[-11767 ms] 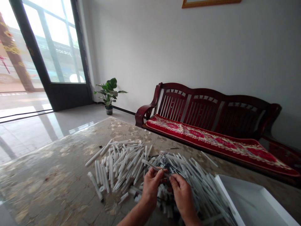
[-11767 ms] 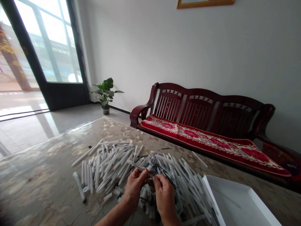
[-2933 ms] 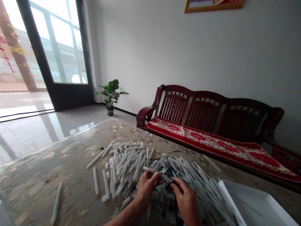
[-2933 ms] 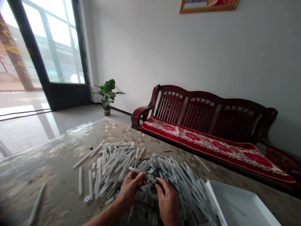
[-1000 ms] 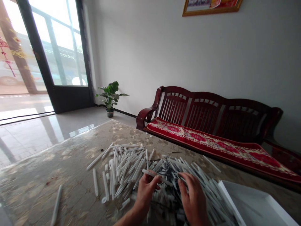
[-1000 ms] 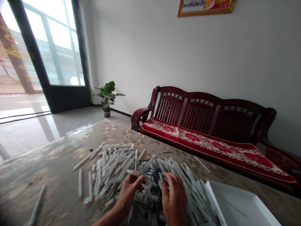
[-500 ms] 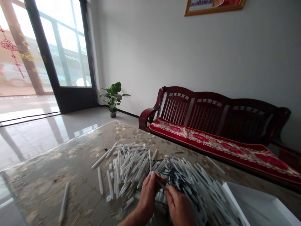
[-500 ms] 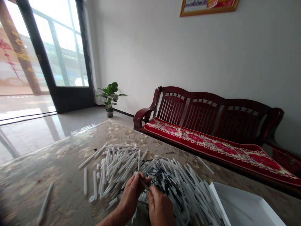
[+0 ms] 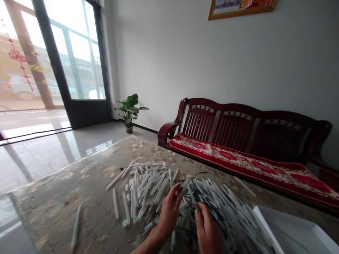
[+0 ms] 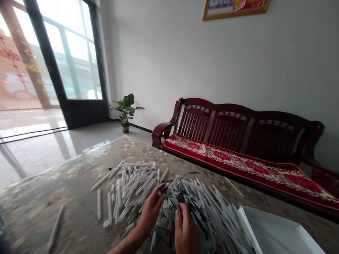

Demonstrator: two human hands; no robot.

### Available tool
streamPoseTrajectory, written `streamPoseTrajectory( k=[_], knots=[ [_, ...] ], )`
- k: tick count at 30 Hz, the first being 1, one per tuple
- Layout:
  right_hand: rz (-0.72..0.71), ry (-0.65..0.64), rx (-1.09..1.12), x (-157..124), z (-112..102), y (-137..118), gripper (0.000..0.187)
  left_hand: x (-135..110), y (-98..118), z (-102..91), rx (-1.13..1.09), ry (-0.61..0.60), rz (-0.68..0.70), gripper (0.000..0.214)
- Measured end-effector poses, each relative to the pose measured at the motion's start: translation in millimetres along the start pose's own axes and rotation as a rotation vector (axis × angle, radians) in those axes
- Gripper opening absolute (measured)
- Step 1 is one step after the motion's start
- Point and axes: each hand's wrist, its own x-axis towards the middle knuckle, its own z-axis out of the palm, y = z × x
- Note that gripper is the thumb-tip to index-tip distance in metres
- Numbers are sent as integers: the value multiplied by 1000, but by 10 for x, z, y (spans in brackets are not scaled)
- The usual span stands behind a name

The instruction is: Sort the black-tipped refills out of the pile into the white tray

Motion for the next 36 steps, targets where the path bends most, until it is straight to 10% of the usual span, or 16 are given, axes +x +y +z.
streamPoseTrajectory(
  k=[5, 10, 14, 21, 25, 29, 36],
  knots=[
    [-78, 36, 35, -53, 58, -57, 39, -122, 73, -42, 211, -7, 178, 36],
    [-227, 27, 64, -86, 133, -127, 38, -255, 214, 58, 35, -179, 42, 33],
    [-219, 58, 48, -88, 130, -167, 35, -83, 375, -76, -57, 5, -15, 40],
    [-129, 7, 11, 85, -189, -308, 39, 304, 529, -811, 903, 127, -54, 36],
    [21, 44, -16, 350, -498, 21, 47, 330, 560, -1007, 1236, 161, 15, 45],
    [213, 115, -74, 417, -842, 695, 56, 207, 554, -756, 1107, -4, 146, 41],
    [302, 306, -159, -204, -941, 1534, 50, -471, 387, 396, 615, -679, 248, 46]
  ],
)
